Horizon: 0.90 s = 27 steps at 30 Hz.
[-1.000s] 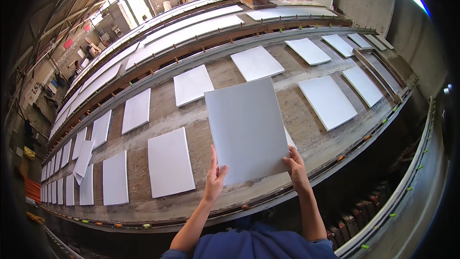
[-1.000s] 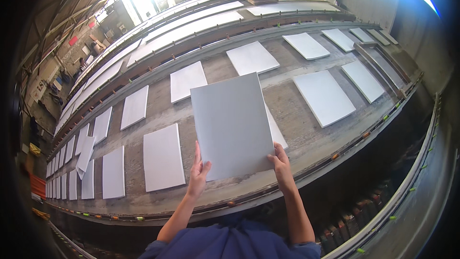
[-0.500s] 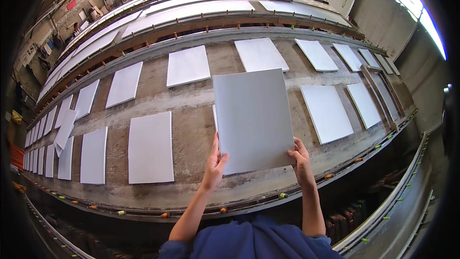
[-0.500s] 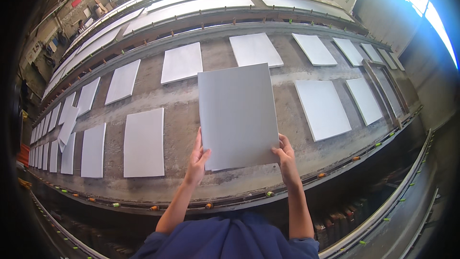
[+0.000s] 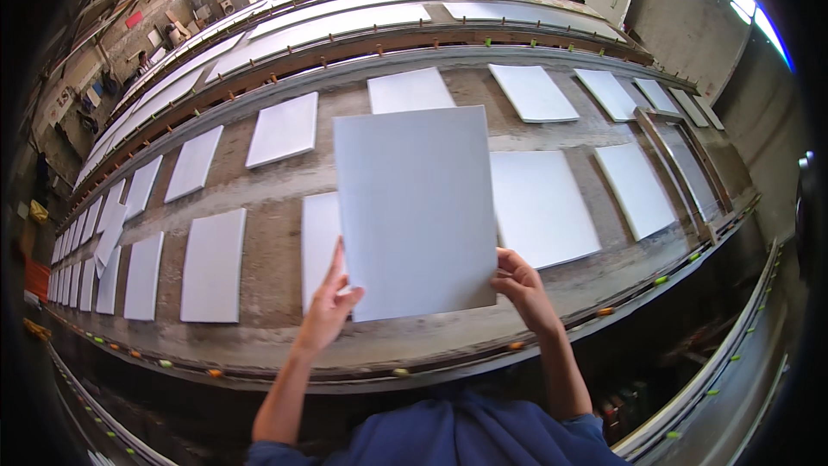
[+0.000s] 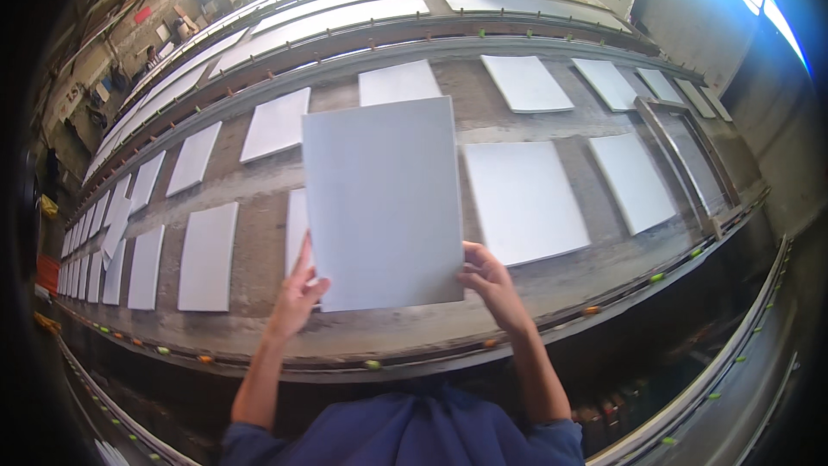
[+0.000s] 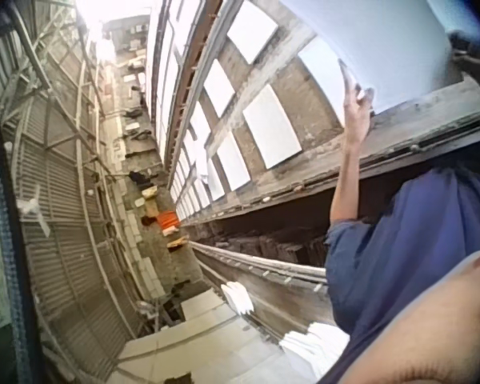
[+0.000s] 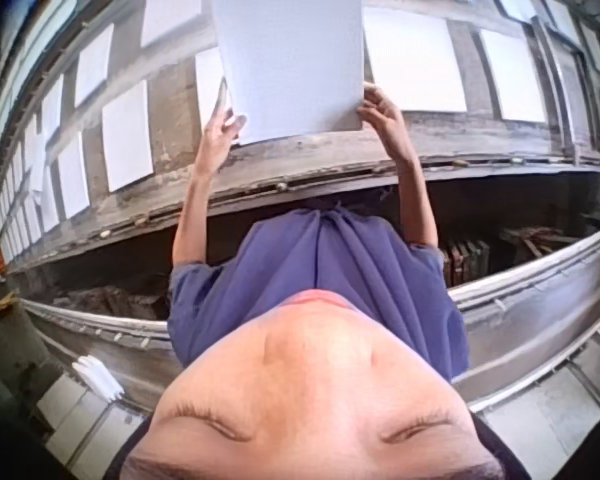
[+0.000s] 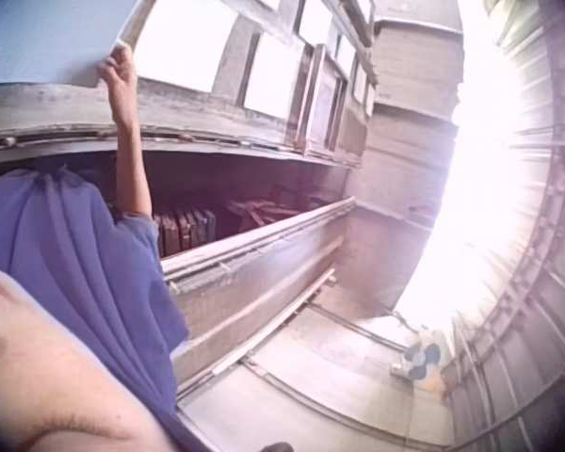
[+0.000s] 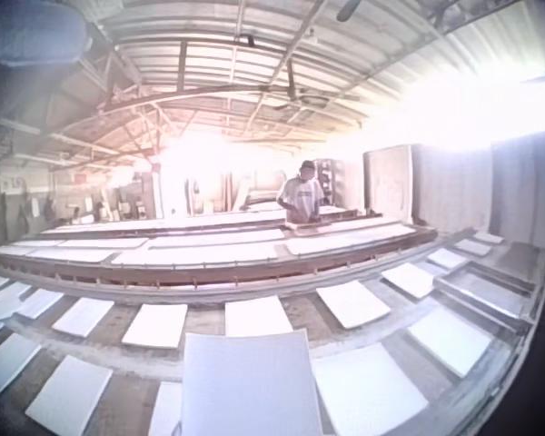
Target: The person repeatedly picks up white rectangular panels from a stack and places them into a wooden frame on a conveyor belt. They smooth the panels down with their hands and then remove the frame to continue the process with the next panel.
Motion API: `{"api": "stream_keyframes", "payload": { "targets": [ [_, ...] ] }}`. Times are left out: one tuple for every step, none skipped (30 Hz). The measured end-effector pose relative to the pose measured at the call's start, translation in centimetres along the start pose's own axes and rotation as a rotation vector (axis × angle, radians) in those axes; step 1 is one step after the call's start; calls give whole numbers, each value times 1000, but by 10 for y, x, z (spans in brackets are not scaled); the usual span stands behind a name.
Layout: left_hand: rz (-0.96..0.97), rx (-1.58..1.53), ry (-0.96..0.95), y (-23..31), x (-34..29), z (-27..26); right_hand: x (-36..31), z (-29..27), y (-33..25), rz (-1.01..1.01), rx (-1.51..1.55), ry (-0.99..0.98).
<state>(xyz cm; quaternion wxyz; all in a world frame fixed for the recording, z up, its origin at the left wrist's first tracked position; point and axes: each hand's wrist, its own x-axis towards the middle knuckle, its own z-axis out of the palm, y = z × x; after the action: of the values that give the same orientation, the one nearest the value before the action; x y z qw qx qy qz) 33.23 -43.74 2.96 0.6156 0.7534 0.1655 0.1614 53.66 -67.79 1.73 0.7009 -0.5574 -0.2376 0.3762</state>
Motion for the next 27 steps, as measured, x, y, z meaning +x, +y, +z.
{"api": "stream_keyframes", "payload": {
  "targets": [
    [-18, 8, -10, 13, 3, 14, -6, -13, -8, 3, 2, -16],
    [-37, 16, -20, 24, 7, 34, -14, -31, -18, 5, 4, -30],
    [-62, -9, 12, 31, 9, 54, -19, -48, -29, 41, -24, -44],
    [-67, 21, 15, 39, 13, 73, -24, -65, -34, 24, 12, -26],
    [-73, 51, 16, 47, 19, 91, -26, -81, -37, 7, 48, -7],
    [-65, 70, 24, 53, 26, 109, -27, -98, -44, -17, 68, 7],
    [-30, 48, 43, 57, 33, 130, -30, -115, -52, -36, 45, 40],
    [4, 27, 61, 62, 40, 156, -32, -133, -58, -47, 41, 72],
    [35, 17, 80, 65, 46, 176, -32, -151, -59, -56, 48, 100],
    [31, 14, 85, 62, 51, 191, -34, -166, -62, -57, 51, 133],
    [27, 13, 90, 58, 58, 203, -35, -175, -69, -70, 64, 149],
    [17, 3, 89, 52, 64, 217, -35, -188, -68, -96, 81, 162],
    [27, 1, 107, 49, 69, 232, -33, -200, -65, -122, 101, 175],
    [31, -40, 105, 49, 74, 243, -32, -210, -64, -149, 122, 187],
    [30, -90, 100, 50, 78, 255, -34, -219, -66, -140, 106, 195],
    [30, -139, 95, 51, 82, 264, -34, -223, -68, -133, 105, 212],
    [9, -177, 105, 53, 83, 271, -34, -226, -70, -127, 105, 229],
    [21, -216, 120, 50, 84, 278, -36, -226, -75, -117, 102, 251],
    [32, -254, 135, 47, 84, 283, -38, -222, -87, -93, 119, 238],
    [43, -293, 152, 45, 84, 285, -38, -221, -83, -103, 103, 242],
    [14, -330, 173, 42, 85, 290, -39, -226, -83, -121, 66, 249],
    [-17, -367, 194, 41, 85, 295, -39, -231, -82, -137, 28, 255],
    [-50, -405, 216, 39, 85, 300, -42, -236, -81, -115, 5, 277],
    [-45, -400, 234, 42, 84, 303, -40, -237, -84, -106, -5, 270],
    [-41, -396, 253, 44, 84, 308, -40, -238, -89, -97, -16, 263],
    [-37, -393, 272, 47, 84, 314, -38, -241, -94, -87, -28, 254],
    [-26, -376, 283, 50, 86, 316, -36, -246, -95, -84, -21, 248]
  ]
}}
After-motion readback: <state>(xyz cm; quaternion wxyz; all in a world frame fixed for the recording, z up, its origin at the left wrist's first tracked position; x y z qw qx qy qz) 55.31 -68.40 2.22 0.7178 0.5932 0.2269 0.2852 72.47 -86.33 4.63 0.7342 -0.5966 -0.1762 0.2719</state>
